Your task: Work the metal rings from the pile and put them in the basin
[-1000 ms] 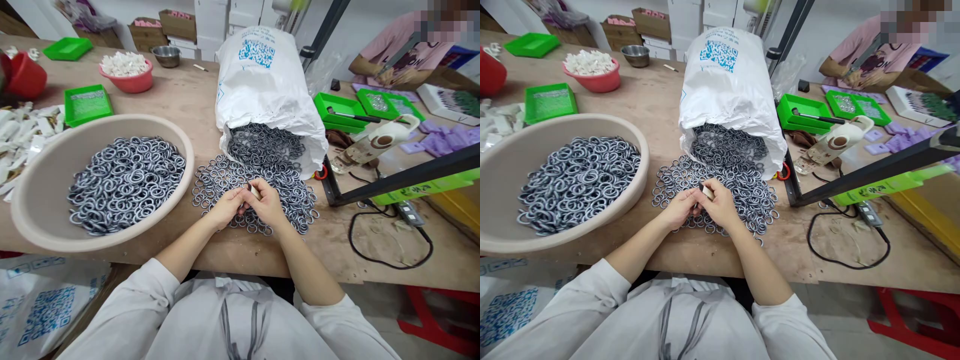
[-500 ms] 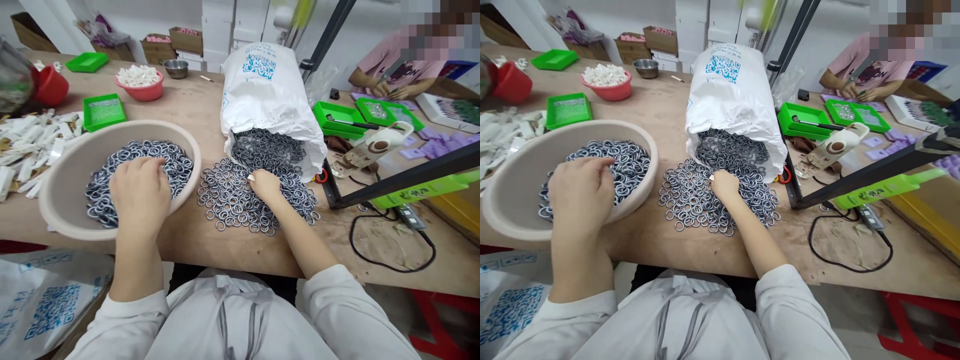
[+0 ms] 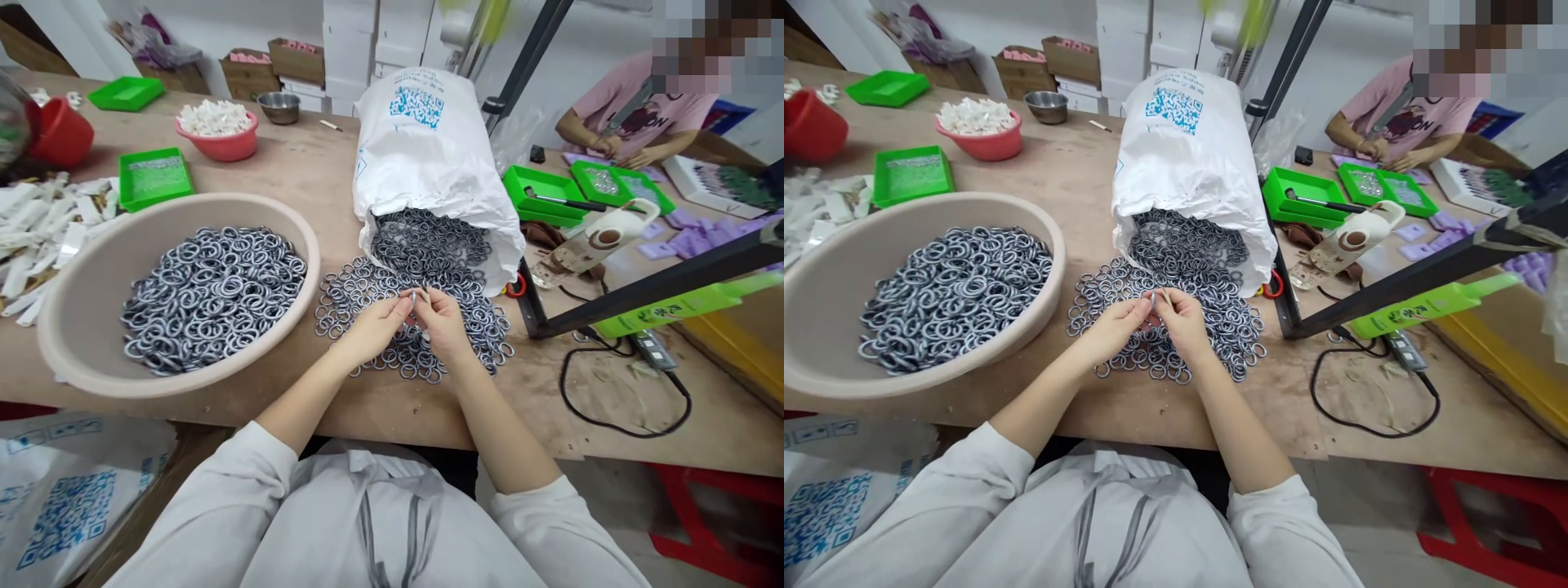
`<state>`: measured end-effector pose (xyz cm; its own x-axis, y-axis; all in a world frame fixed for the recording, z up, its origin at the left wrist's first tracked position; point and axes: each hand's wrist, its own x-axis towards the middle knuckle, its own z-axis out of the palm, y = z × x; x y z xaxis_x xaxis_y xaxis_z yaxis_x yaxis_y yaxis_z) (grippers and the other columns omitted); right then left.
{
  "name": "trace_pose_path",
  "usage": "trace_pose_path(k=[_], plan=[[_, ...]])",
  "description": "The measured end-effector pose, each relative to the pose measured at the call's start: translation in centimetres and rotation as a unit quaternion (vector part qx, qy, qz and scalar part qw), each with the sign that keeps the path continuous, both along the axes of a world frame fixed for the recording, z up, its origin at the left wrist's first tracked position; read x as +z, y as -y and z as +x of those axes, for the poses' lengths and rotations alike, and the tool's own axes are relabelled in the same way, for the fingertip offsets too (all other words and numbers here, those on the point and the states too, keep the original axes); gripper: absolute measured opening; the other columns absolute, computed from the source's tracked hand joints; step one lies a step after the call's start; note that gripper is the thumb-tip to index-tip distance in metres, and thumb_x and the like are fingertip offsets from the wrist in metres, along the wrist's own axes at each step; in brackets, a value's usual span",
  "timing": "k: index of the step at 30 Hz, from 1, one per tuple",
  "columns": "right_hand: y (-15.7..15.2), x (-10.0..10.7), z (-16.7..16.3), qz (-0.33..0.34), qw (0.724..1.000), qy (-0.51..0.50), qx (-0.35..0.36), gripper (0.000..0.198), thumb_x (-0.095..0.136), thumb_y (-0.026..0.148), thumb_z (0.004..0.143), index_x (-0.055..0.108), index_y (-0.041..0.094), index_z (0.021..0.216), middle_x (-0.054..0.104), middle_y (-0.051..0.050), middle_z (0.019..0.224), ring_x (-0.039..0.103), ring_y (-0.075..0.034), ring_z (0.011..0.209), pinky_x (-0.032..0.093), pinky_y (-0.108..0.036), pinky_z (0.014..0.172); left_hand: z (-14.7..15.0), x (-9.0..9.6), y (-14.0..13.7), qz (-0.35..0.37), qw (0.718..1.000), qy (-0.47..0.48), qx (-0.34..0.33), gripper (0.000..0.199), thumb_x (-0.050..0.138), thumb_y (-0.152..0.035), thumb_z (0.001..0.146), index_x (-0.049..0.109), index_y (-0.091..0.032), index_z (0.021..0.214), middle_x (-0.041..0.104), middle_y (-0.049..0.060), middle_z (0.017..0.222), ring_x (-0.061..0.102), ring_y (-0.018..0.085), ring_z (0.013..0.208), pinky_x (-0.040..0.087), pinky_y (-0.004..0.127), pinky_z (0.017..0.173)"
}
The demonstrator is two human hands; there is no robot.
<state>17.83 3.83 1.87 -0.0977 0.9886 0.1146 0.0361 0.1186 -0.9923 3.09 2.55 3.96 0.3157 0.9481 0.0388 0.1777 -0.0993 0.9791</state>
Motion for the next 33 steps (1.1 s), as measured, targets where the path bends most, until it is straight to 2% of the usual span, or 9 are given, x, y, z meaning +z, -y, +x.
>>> trace_pose_path(k=[2, 5, 9, 15, 18, 20, 26, 29, 33], plan=[[0.1, -0.2, -0.2, 0.068, 0.996, 0.044, -0.028, 0.025, 0.062, 0.044, 0.084, 0.073, 0.022, 0.084, 0.058, -0.001, 0.073, 0.052, -0.015, 0.066, 0.044, -0.03, 0.065, 0.9, -1.3, -0.6, -0.073, 0.991, 0.109, -0.015, 0.047, 0.054, -0.061, 0.088, 0.064, -0.016, 0.079, 0.064, 0.004, 0.073, 0.055, 0.014, 0.065, 0.043, 0.026, 0.063], [0.0, -0.3, 0.3, 0.134, 0.985, 0.097, -0.053, 0.019, 0.063, 0.035, 0.083, 0.077, 0.023, 0.085, 0.057, -0.002, 0.076, 0.054, -0.016, 0.073, 0.045, -0.033, 0.072, 0.9, -1.7, -0.7, -0.151, 0.968, 0.198, -0.016, 0.05, 0.071, -0.064, 0.073, 0.061, -0.015, 0.075, 0.057, 0.0, 0.065, 0.048, 0.009, 0.058, 0.039, 0.022, 0.056], [-0.2, -0.3, 1.3, 0.116, 0.991, 0.048, 0.044, 0.026, 0.059, 0.041, 0.086, 0.079, 0.025, 0.092, 0.054, -0.001, 0.073, 0.054, -0.017, 0.074, 0.046, -0.034, 0.074, 0.7, -1.2, -0.4, -0.214, 0.944, 0.251, -0.021, 0.05, 0.082, -0.059, 0.063, 0.061, -0.014, 0.074, 0.056, -0.001, 0.066, 0.047, 0.007, 0.056, 0.038, 0.02, 0.054], [0.0, -0.2, 0.7, 0.104, 0.992, 0.074, 0.02, 0.039, 0.068, 0.058, 0.081, 0.075, 0.022, 0.094, 0.061, -0.003, 0.084, 0.058, -0.018, 0.079, 0.048, -0.033, 0.075, 1.1, -1.9, -0.1, -0.216, 0.93, 0.297, 0.012, 0.047, 0.078, -0.058, 0.069, 0.059, -0.015, 0.078, 0.052, -0.003, 0.062, 0.046, 0.007, 0.056, 0.04, 0.019, 0.054], [0.0, -0.2, 0.5, 0.081, 0.995, 0.065, -0.008, 0.046, 0.056, 0.066, 0.087, 0.07, 0.022, 0.093, 0.061, -0.002, 0.078, 0.057, -0.016, 0.073, 0.046, -0.031, 0.069, 1.0, -1.9, 0.0, -0.208, 0.928, 0.308, 0.022, 0.045, 0.077, -0.056, 0.072, 0.056, -0.016, 0.074, 0.05, -0.004, 0.062, 0.044, 0.007, 0.055, 0.042, 0.019, 0.055], [0.1, -0.1, 0.7, 0.094, 0.991, 0.087, -0.031, 0.052, 0.043, 0.067, 0.094, 0.066, 0.021, 0.09, 0.057, -0.001, 0.072, 0.052, -0.015, 0.064, 0.042, -0.029, 0.062, 0.8, -1.7, 0.0, -0.212, 0.926, 0.313, 0.024, 0.044, 0.076, -0.054, 0.074, 0.053, -0.016, 0.07, 0.048, -0.004, 0.061, 0.043, 0.007, 0.055, 0.043, 0.02, 0.056], [1.2, 0.7, 0.9, 0.223, 0.928, 0.299, -0.005, 0.048, 0.04, 0.056, 0.1, 0.054, 0.021, 0.07, 0.054, -0.001, 0.069, 0.049, -0.014, 0.065, 0.034, -0.028, 0.062, 0.5, -1.6, 0.0, -0.239, 0.905, 0.347, 0.049, 0.035, 0.076, -0.043, 0.075, 0.053, -0.017, 0.071, 0.048, -0.005, 0.058, 0.043, 0.007, 0.053, 0.043, 0.019, 0.054], [1.6, 0.8, 0.5, 0.225, 0.909, 0.35, -0.001, 0.048, 0.038, 0.055, 0.1, 0.052, 0.021, 0.068, 0.053, -0.001, 0.068, 0.047, -0.013, 0.063, 0.031, -0.027, 0.06, 0.7, -1.6, 0.0, -0.25, 0.898, 0.357, 0.056, 0.033, 0.077, -0.038, 0.074, 0.053, -0.017, 0.071, 0.049, -0.005, 0.057, 0.043, 0.006, 0.051, 0.042, 0.019, 0.053], [1.7, 0.8, 0.3, 0.219, 0.903, 0.37, 0.012, 0.048, 0.037, 0.055, 0.1, 0.054, 0.021, 0.071, 0.054, -0.001, 0.069, 0.048, -0.014, 0.064, 0.03, -0.027, 0.059, 0.7, -1.5, 0.1, -0.257, 0.896, 0.359, 0.056, 0.034, 0.076, -0.039, 0.074, 0.051, -0.017, 0.07, 0.048, -0.005, 0.056, 0.043, 0.007, 0.05, 0.041, 0.019, 0.051]])
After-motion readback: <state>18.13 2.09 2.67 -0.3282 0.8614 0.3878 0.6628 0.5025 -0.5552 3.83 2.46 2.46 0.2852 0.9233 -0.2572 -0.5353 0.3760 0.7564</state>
